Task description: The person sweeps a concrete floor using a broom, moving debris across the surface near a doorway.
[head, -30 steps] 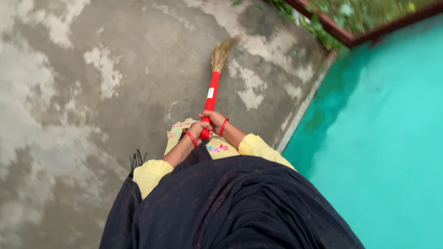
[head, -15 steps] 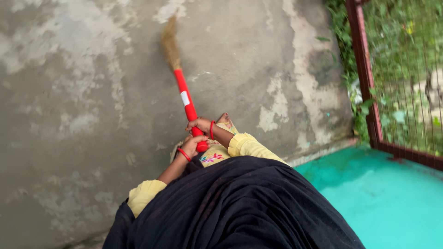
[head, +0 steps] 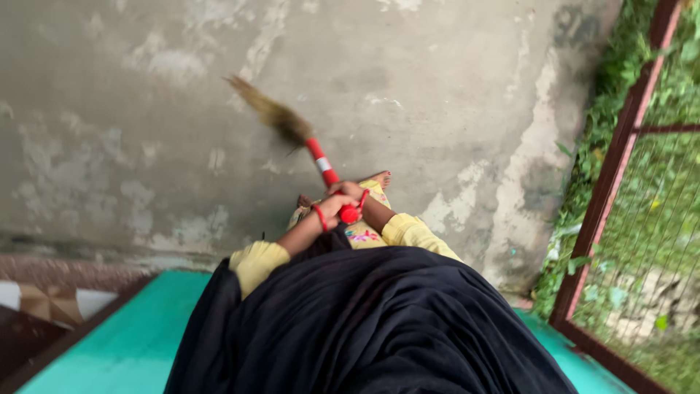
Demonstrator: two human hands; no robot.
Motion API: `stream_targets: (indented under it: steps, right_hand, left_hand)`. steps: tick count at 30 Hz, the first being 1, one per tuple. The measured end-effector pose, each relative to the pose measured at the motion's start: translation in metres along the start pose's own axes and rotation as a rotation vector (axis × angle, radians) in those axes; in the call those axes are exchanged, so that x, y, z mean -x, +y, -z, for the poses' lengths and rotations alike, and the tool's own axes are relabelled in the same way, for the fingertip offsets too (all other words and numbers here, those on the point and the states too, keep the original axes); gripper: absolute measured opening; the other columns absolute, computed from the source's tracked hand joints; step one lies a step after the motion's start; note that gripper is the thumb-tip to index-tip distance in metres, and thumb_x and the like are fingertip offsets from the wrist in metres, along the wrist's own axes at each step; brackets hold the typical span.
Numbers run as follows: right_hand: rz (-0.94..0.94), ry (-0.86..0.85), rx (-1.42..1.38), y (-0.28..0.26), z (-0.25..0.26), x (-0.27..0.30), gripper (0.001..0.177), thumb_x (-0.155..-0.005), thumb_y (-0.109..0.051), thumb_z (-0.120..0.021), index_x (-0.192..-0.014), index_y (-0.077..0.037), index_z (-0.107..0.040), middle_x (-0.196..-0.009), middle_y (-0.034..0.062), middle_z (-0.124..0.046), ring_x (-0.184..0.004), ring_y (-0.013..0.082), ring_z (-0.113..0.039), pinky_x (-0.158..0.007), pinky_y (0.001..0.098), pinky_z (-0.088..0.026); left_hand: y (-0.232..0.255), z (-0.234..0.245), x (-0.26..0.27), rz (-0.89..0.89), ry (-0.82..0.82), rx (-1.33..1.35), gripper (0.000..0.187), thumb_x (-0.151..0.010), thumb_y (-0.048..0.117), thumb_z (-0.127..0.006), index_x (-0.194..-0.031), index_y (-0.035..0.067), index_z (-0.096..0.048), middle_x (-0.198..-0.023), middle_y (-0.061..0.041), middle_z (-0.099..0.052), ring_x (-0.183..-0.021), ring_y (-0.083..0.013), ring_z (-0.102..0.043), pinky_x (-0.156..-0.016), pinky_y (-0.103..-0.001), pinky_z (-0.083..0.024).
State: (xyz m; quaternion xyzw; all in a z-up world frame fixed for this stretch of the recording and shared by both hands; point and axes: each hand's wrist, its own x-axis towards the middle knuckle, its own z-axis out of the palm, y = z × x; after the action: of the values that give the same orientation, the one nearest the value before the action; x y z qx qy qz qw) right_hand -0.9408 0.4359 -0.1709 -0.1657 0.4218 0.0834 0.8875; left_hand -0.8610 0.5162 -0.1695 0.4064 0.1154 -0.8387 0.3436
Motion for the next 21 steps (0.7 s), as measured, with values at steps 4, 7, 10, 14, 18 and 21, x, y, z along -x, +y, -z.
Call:
stream_targets:
  steps: [4, 7, 10, 14, 18, 21]
  right_hand:
    - [0.080, 0.181, 0.033, 0.003, -0.022, -0.008, 0.024, -0.074, -0.019, -0.069, -0.093, -0.005, -0.065, -0.074, 0.0111, -0.063, -0.057, 0.0222, -0.059, -0.054, 0.0391, -0.053]
    - [0.209, 0.343, 0.043, -0.007, -0.049, -0.017, 0.024, -0.081, -0.013, -0.073, -0.100, -0.001, -0.065, -0.086, 0.0115, -0.066, -0.071, 0.0215, -0.064, -0.067, 0.0348, -0.056]
    - [0.210, 0.334, 0.204, -0.016, -0.100, -0.035, 0.025, -0.079, -0.013, -0.074, -0.099, -0.003, -0.063, -0.085, 0.0105, -0.065, -0.070, 0.0215, -0.063, -0.065, 0.0353, -0.055]
    - [0.253, 0.438, 0.545, -0.010, -0.169, -0.053, 0.028, -0.075, -0.012, -0.076, -0.097, -0.006, -0.059, -0.083, 0.0086, -0.062, -0.070, 0.0214, -0.060, -0.060, 0.0363, -0.053]
    - [0.158, 0.124, 0.561, 0.004, -0.211, -0.106, 0.028, -0.076, -0.010, -0.075, -0.098, -0.008, -0.059, -0.086, 0.0071, -0.064, -0.074, 0.0210, -0.064, -0.065, 0.0364, -0.055]
    - [-0.271, -0.111, 0.575, 0.017, -0.234, -0.152, 0.021, -0.083, -0.014, -0.073, -0.097, -0.002, -0.065, -0.087, 0.0103, -0.069, -0.077, 0.0228, -0.068, -0.073, 0.0361, -0.058]
  left_hand:
    - [0.002, 0.017, 0.009, -0.015, -0.047, 0.019, 0.017, -0.082, 0.005, -0.067, -0.095, -0.005, -0.065, -0.082, -0.015, -0.066, -0.072, -0.0262, -0.068, -0.066, -0.040, -0.061]
    - [0.015, 0.037, 0.030, -0.158, 0.063, -0.019, 0.014, -0.081, 0.003, -0.066, -0.093, -0.004, -0.064, -0.082, -0.014, -0.067, -0.072, -0.0259, -0.069, -0.067, -0.040, -0.062]
    - [0.020, 0.061, 0.073, -0.360, 0.007, 0.140, 0.014, -0.079, 0.000, -0.066, -0.093, -0.003, -0.066, -0.081, -0.014, -0.069, -0.069, -0.0256, -0.069, -0.066, -0.037, -0.060]
    - [0.022, 0.084, 0.144, -0.439, 0.048, 0.450, 0.015, -0.076, -0.002, -0.063, -0.091, -0.004, -0.064, -0.082, -0.010, -0.069, -0.074, -0.0229, -0.073, -0.070, -0.041, -0.067]
    - [0.011, 0.109, 0.193, -0.735, 0.270, 0.394, 0.017, -0.073, -0.005, -0.067, -0.089, -0.004, -0.064, -0.078, -0.015, -0.068, -0.062, -0.0257, -0.069, -0.056, -0.038, -0.059]
    - [0.003, 0.133, 0.203, -0.845, 0.422, 0.417, 0.017, -0.072, -0.006, -0.069, -0.088, -0.006, -0.063, -0.074, -0.016, -0.065, -0.056, -0.0276, -0.066, -0.050, -0.038, -0.056]
